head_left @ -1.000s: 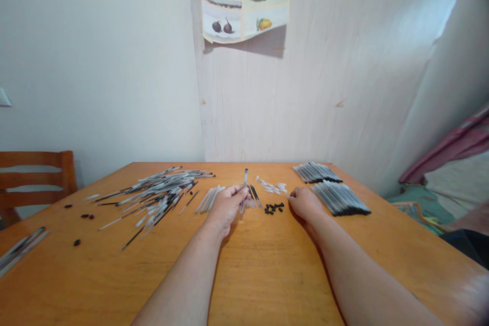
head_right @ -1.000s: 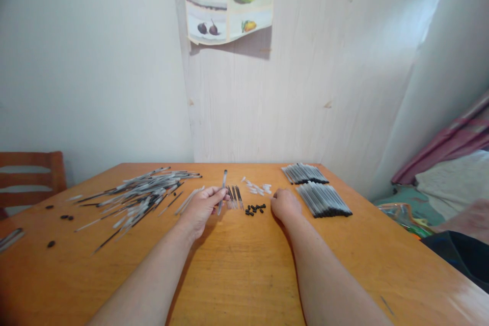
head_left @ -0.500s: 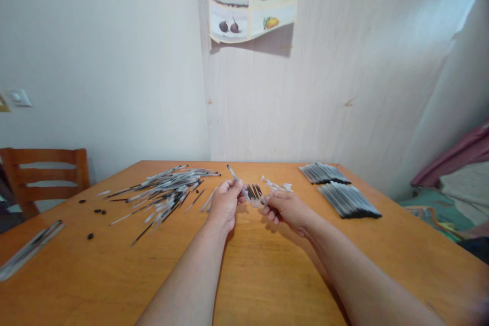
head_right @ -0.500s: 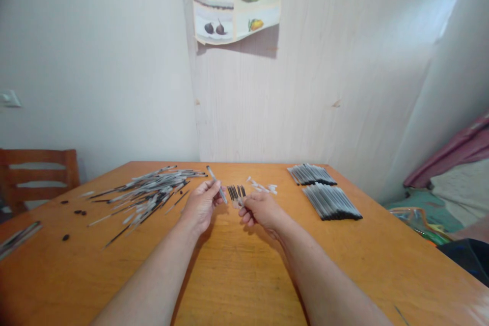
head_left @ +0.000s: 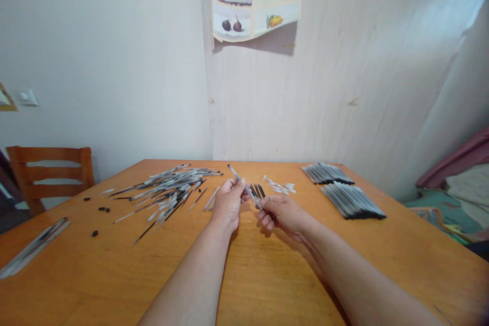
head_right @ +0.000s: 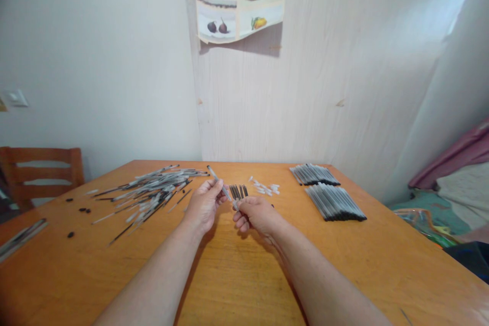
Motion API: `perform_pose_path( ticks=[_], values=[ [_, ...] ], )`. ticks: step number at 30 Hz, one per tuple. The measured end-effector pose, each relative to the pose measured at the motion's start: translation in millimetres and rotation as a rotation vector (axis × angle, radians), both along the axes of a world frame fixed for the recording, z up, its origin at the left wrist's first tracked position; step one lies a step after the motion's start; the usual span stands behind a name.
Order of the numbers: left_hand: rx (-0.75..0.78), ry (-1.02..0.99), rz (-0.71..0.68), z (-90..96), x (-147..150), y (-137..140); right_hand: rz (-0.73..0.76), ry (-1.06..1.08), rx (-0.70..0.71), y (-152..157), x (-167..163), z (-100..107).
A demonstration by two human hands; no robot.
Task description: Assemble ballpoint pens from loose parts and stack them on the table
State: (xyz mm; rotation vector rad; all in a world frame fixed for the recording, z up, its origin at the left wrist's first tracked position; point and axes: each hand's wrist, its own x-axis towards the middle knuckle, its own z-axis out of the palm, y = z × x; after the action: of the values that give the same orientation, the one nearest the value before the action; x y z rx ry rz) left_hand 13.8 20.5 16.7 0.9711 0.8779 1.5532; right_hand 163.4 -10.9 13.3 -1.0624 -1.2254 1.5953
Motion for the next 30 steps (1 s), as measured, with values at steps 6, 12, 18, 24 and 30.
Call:
perform_pose_path(
  ticks=[6,12,18,24,30],
  values=[
    [0.005,0.028,-0.007,0.7,3.2,-2.7,-0.004,0.046,-0.037,-2.2,-2.0,3.5],
    [0.005,0.059,-0.037,1.1,5.1,-5.6,-0.044,0.075,-0.055,-0.7,-2.5,3.4],
    [-0.017,0.076,-0.054,2.2,5.4,-7.3,-0.029,0.08,0.007,3.4,0.4,-0.8],
    [-0.023,0.077,-0.064,0.6,6.1,-6.2,-0.059,0.048,0.032,4.1,0.5,-1.2],
    [-0.043,0.036,-0.069,-1.5,7.9,-7.1,-0.077,0.01,0.07,3.5,0.8,1.0]
  ],
)
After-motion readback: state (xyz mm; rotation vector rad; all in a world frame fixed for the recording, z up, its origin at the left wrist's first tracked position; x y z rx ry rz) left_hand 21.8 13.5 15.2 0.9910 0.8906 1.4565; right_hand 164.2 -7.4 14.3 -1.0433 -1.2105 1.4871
